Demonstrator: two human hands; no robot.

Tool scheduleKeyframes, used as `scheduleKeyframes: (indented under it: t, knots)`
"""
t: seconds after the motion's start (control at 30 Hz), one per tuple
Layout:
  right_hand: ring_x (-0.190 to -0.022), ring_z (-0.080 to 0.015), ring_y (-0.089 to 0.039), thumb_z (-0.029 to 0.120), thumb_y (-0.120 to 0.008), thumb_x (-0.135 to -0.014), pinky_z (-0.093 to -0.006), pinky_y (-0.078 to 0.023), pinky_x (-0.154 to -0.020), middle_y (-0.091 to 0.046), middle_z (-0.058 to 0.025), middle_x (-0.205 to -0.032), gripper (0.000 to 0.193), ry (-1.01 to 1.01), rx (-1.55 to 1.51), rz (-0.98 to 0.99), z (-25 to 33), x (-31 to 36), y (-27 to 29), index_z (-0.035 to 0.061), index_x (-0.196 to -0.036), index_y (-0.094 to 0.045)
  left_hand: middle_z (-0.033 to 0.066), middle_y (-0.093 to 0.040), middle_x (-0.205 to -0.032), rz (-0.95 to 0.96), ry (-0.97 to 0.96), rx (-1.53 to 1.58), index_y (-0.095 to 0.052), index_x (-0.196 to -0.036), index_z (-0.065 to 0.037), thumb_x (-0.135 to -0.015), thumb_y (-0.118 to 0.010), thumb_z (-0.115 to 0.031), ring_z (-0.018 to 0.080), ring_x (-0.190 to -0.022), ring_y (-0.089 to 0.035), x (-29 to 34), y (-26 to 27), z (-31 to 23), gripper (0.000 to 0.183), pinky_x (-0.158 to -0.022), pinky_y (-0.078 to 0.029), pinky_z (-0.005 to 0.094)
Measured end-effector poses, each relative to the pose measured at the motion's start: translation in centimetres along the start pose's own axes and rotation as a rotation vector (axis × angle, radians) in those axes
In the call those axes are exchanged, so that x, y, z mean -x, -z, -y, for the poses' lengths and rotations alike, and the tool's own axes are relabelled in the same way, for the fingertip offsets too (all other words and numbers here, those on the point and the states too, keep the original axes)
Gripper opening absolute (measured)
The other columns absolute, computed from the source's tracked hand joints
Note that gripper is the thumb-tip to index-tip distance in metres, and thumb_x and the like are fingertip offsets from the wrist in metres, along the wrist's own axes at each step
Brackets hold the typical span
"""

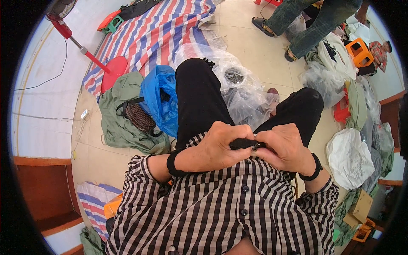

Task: The recorder is assembling small plastic and fabric components likely used for shoe manufacturing while sitting on the floor of a warehouse or factory space.

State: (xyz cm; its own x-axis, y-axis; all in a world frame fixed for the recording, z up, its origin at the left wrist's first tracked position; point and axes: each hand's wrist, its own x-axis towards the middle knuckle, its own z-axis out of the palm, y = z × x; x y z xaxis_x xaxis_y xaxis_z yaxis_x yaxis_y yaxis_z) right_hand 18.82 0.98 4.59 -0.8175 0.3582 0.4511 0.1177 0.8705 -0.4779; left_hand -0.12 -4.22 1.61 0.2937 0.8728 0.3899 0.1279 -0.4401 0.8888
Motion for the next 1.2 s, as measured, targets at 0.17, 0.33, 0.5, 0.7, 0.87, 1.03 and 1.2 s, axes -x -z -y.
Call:
scheduleKeyframes:
  t: [0.17,0.33,0.5,0.7,0.87,1.03,1.2]
  knots:
    - [-0.042,-0.0159,-0.046,0.009,-0.065,-0.076,-0.0267,-0.035,-0.043,-0.047,-0.0046,-0.052,0.017,-0.249,-0.343,0.090,-0.7,0.4,0.7,0.0027,-0.088,-0.057,0.0088,-0.051,-0.054,0.035,0.085,-0.071,-0.056,-0.077,-0.002,-0.072,-0.060,-0.002,0.0164,-0.046,-0.052,-0.3,0.4,0.2,0.006,-0.043,-0.038,0.0259]
    - [-0.045,-0.0073,-0.039,0.010,-0.063,-0.080,-0.0236,-0.030,-0.045,-0.043,-0.0013,-0.052,0.012,-0.362,-0.530,0.078,-1.6,0.8,0.4,0.0026,-0.087,-0.058,0.0012,-0.048,-0.050,0.037,0.111,-0.059,-0.057,-0.073,-0.002,-0.074,-0.060,-0.002,0.0033,-0.045,-0.045,-0.5,0.1,0.6,0.003,-0.042,-0.034,0.0215]
    - [-0.046,-0.0072,-0.036,0.011,-0.063,-0.080,-0.0240,-0.029,-0.046,-0.041,-0.0008,-0.052,0.011,-0.396,-0.591,0.102,-2.2,0.8,0.3,0.0030,-0.082,-0.056,0.0003,-0.047,-0.050,0.066,0.177,-0.079,-0.055,-0.071,-0.002,-0.075,-0.059,-0.003,0.0025,-0.045,-0.042,-0.8,0.3,0.8,0.006,-0.042,-0.031,0.0211]
    - [-0.048,-0.0067,-0.036,0.014,-0.063,-0.082,-0.0235,-0.030,-0.047,-0.043,-0.0002,-0.053,0.015,-0.398,-0.635,0.156,-2.5,0.7,0.5,0.0028,-0.078,-0.054,-0.0026,-0.048,-0.052,0.210,0.430,0.295,-0.055,-0.073,-0.003,-0.084,-0.053,-0.008,0.0023,-0.047,-0.043,-1.3,0.8,-0.1,0.012,-0.044,-0.031,0.0197]
    - [-0.050,-0.0058,-0.036,0.014,-0.063,-0.082,-0.0222,-0.031,-0.048,-0.045,0.0016,-0.054,0.016,-0.433,-0.704,0.185,-2.3,0.8,0.4,0.0025,-0.078,-0.054,-0.0028,-0.049,-0.053,0.276,0.388,0.294,-0.055,-0.075,-0.003,-0.087,-0.050,-0.010,0.0027,-0.047,-0.045,-1.4,0.8,0.0,0.015,-0.044,-0.033,0.0197]
    - [-0.050,-0.0054,-0.038,0.013,-0.064,-0.081,-0.0214,-0.032,-0.048,-0.044,0.0005,-0.054,0.013,-0.428,-0.706,0.107,-2.9,1.5,-0.4,0.0029,-0.081,-0.056,-0.0025,-0.049,-0.053,0.262,0.342,0.214,-0.054,-0.075,-0.002,-0.088,-0.050,-0.010,0.0025,-0.047,-0.045,-1.5,0.8,-0.1,0.016,-0.044,-0.034,0.0196]
    - [-0.044,-0.0121,-0.044,0.011,-0.068,-0.075,-0.0250,-0.034,-0.043,-0.048,-0.0049,-0.054,0.018,-0.344,-0.238,-0.163,-2.5,1.5,-1.1,0.0036,-0.088,-0.058,-0.0044,-0.047,-0.054,0.023,0.342,0.155,-0.054,-0.072,-0.002,-0.086,-0.052,-0.008,0.0014,-0.048,-0.044,-2.0,0.4,1.0,0.016,-0.044,-0.033,0.0191]
